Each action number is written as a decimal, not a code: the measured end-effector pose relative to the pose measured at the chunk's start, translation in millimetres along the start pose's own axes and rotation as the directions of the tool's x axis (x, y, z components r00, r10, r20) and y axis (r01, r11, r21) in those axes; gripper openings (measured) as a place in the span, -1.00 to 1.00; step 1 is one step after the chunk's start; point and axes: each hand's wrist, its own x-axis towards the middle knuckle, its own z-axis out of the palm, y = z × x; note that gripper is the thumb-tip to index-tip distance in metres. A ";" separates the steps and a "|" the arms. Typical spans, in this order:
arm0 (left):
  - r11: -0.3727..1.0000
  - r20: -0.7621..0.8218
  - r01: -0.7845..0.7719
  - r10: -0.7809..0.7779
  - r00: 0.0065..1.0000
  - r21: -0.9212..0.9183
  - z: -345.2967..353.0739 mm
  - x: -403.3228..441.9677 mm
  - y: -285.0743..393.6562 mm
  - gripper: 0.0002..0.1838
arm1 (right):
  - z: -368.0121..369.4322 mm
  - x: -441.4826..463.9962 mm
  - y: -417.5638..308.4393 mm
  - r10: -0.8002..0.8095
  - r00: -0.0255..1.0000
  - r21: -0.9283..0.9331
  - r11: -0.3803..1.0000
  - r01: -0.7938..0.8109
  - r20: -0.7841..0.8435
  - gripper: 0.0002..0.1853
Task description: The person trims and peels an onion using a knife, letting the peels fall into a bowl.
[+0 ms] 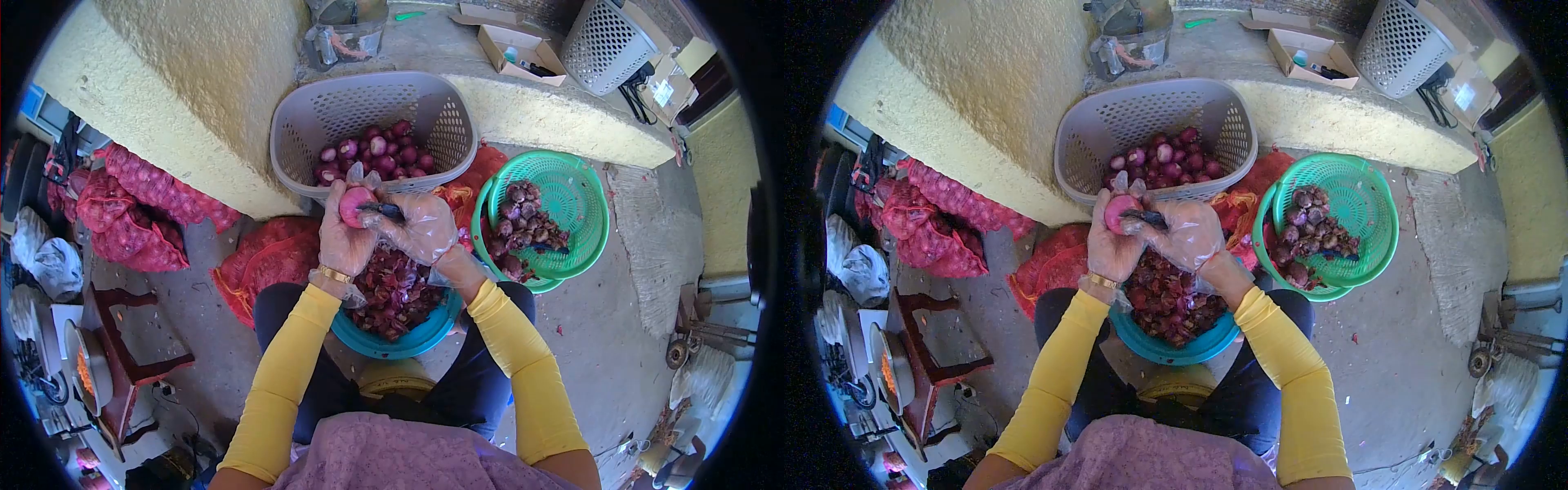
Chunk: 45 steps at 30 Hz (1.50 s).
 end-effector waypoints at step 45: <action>0.965 0.029 -0.132 0.128 0.991 0.227 7.4 -4.6 -9.8 -0.42 | -14.6 1.3 -3.9 0.184 0.966 -0.116 0.980 -0.164 0.184 -0.45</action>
